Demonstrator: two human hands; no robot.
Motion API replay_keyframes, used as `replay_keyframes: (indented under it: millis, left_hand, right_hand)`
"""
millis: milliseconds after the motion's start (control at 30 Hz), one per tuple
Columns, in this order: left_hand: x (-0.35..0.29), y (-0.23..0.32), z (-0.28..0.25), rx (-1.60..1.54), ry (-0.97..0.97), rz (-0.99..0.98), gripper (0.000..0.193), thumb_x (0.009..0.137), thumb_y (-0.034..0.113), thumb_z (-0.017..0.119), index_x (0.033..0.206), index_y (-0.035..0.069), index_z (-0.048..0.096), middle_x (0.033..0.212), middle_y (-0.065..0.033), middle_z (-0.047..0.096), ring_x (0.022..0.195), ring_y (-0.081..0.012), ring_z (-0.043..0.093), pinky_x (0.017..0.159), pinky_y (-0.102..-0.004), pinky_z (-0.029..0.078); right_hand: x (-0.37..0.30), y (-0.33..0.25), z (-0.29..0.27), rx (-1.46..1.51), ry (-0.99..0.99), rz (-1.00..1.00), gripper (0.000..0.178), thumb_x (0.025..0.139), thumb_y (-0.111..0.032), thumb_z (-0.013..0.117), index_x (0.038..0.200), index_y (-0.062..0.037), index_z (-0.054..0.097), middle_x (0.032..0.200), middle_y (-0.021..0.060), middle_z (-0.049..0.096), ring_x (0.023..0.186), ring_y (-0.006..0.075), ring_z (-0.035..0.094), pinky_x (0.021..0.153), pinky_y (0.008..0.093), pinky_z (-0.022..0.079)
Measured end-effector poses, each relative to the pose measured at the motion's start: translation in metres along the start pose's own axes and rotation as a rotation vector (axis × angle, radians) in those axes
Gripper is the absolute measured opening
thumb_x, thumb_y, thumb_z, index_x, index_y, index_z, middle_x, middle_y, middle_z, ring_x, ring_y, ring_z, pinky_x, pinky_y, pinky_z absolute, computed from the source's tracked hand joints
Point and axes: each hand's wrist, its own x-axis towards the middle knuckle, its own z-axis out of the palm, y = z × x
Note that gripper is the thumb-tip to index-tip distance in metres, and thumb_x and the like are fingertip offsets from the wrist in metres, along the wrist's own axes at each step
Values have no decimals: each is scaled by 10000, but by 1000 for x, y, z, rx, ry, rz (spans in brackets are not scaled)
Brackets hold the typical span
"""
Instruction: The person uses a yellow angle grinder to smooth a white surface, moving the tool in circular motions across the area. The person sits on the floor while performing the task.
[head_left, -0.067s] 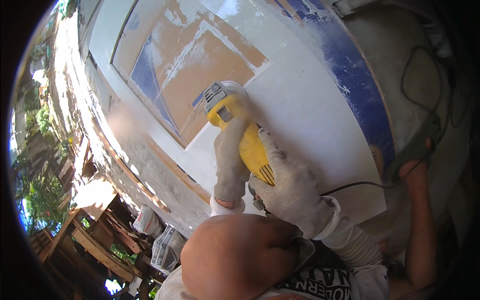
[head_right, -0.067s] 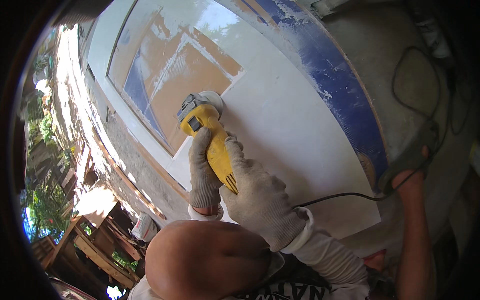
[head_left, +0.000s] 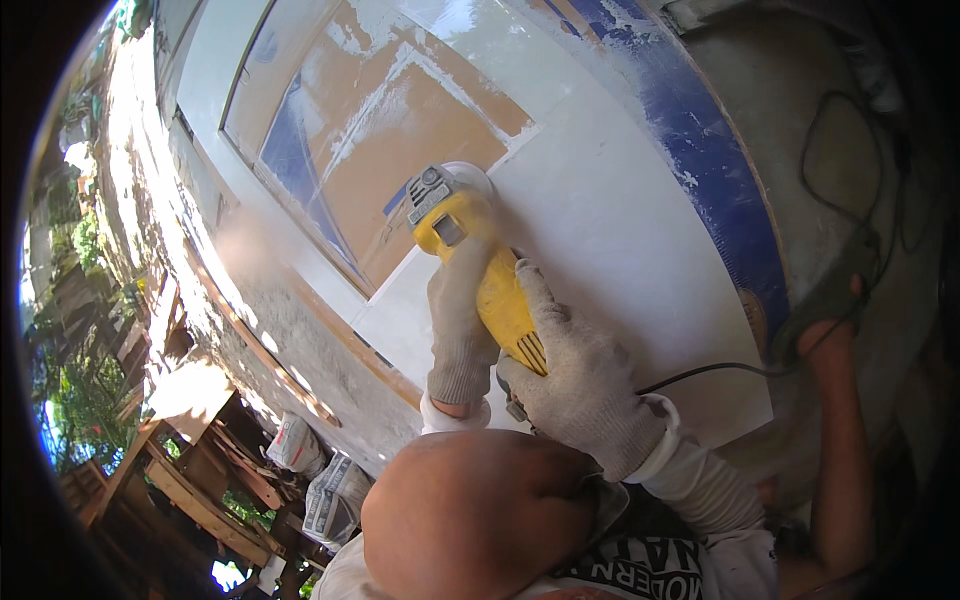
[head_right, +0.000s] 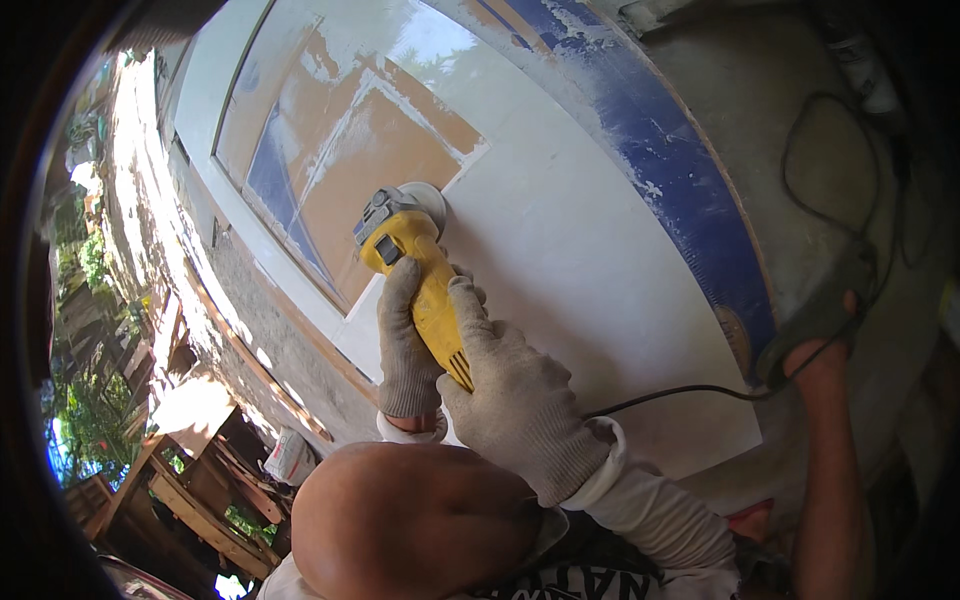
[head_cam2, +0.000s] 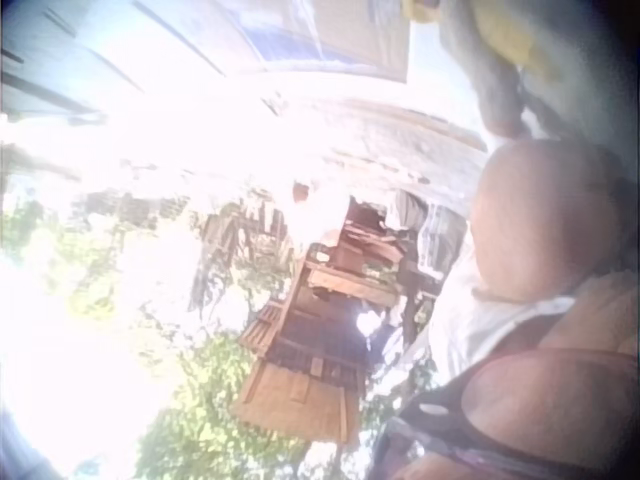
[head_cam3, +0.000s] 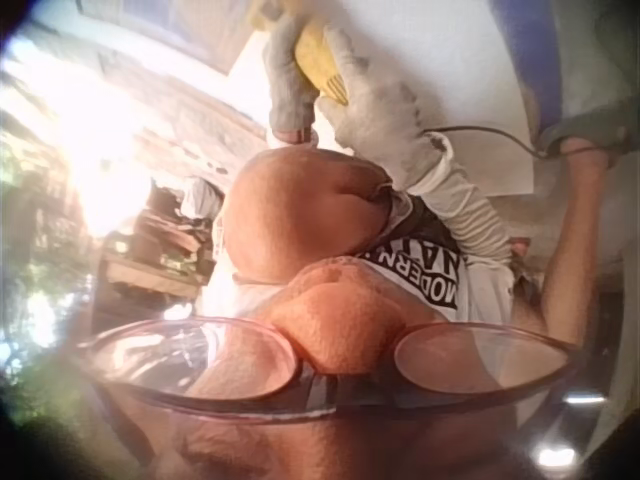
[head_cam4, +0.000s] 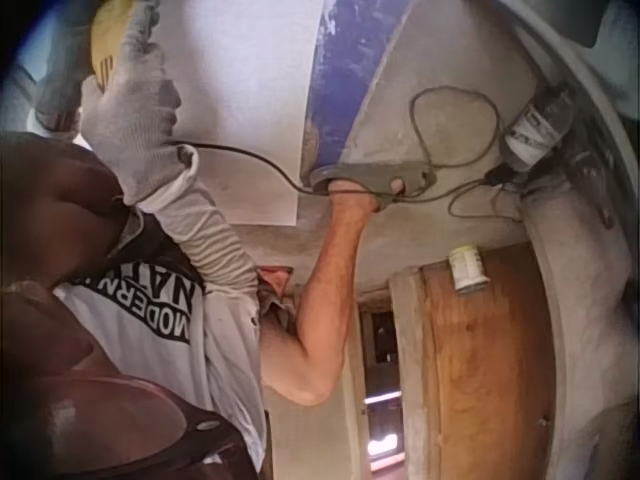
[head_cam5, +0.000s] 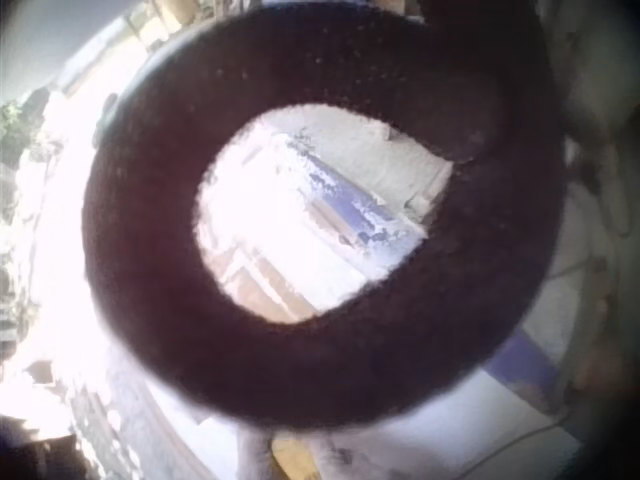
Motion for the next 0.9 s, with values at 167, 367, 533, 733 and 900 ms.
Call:
replay_keyframes:
  millis: [167, 367, 533, 733, 900]
  left_hand:
    - [4, 1, 19, 43, -92, -4, 559, 1095, 434, 731, 1420, 4, 582, 1134, -191, 738, 946, -292, 799, 814, -415, 704]
    - [13, 2, 41, 76, -153, 19, 578, 1090, 434, 741, 1429, -7, 583, 1126, -189, 741, 935, -284, 805, 817, -407, 709]
    - [22, 0, 46, 104, -151, 25, 567, 1089, 425, 745, 1414, -13, 591, 1128, -193, 743, 945, -291, 809, 820, -417, 714]
    - [23, -1, 52, 118, -164, 38, 583, 1078, 431, 759, 1408, -18, 587, 1125, -198, 748, 947, -304, 813, 818, -426, 717]
    - [21, -1, 52, 141, -150, 35, 581, 1077, 430, 756, 1403, -18, 583, 1125, -204, 748, 947, -312, 814, 817, -430, 717]
  right_hand:
    - [-9, -1, -4, -16, 102, -1, 1004, 942, -191, 874, 1766, 8, 337, 1290, 367, 711, 1102, 524, 786, 954, 569, 647]
    - [-6, 8, -12, -17, 179, -83, 1034, 968, -237, 850, 1786, -34, 250, 1209, 309, 690, 996, 475, 795, 869, 579, 660]
    - [-5, 8, -18, 29, 197, -54, 1000, 955, -171, 879, 1764, 24, 325, 1334, 368, 702, 1157, 512, 784, 989, 560, 648]
    - [-4, 12, -22, -33, 176, -46, 1033, 984, -246, 845, 1787, -30, 233, 1244, 320, 694, 1034, 484, 798, 898, 580, 665]
    - [-1, 12, -21, -44, 167, -46, 1023, 988, -239, 837, 1789, -37, 234, 1227, 317, 695, 1030, 483, 798, 895, 580, 663]
